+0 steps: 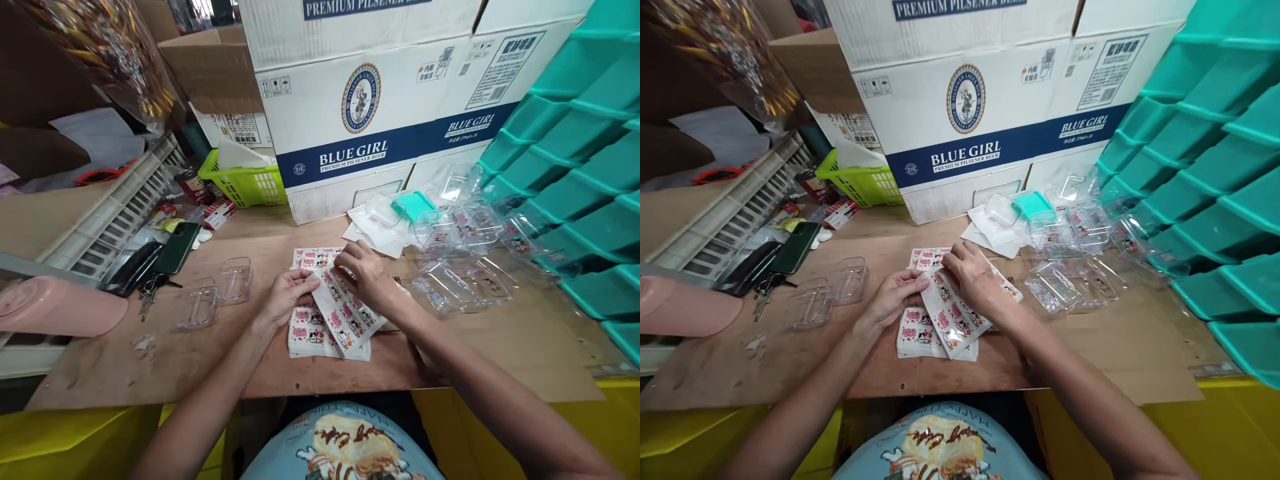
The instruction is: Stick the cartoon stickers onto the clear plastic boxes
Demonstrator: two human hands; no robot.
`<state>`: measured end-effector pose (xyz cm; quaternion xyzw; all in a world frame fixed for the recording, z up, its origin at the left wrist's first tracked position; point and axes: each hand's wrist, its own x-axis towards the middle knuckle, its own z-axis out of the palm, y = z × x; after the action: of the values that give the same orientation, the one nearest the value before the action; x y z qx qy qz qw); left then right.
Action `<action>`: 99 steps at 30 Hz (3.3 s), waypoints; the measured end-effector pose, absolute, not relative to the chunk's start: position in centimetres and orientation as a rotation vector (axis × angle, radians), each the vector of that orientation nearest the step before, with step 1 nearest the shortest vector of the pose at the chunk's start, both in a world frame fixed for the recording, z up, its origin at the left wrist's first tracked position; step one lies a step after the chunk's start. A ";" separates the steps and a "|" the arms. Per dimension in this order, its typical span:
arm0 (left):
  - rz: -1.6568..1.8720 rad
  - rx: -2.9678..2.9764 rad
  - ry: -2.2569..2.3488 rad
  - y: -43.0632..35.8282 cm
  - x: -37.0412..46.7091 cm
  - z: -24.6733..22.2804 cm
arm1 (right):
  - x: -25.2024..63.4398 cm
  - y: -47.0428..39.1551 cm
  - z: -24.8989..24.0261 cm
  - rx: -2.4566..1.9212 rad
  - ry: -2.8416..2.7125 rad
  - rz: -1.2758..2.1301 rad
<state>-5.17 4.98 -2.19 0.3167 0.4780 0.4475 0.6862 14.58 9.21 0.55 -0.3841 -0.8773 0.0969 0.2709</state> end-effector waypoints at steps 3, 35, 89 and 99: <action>1.051 0.635 1.009 3.9 -4.6 -2.8 | 13.7 6.8 -1.0 -1.024 -2.264 0.306; 1.246 0.759 0.779 1.6 -0.5 0.3 | 14.7 3.6 -0.5 -1.072 -1.431 0.858; 1.292 0.354 0.659 -0.2 -2.5 1.7 | 18.1 -0.4 2.1 -0.506 -0.948 2.134; 1.336 0.387 0.701 -0.7 -1.6 1.6 | 17.5 -1.1 1.4 -0.463 -0.932 2.246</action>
<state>-1.60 -0.66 1.58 0.1747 0.3160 0.6026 0.7117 17.51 -1.08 1.39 -0.1768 -0.3559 0.8574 0.3268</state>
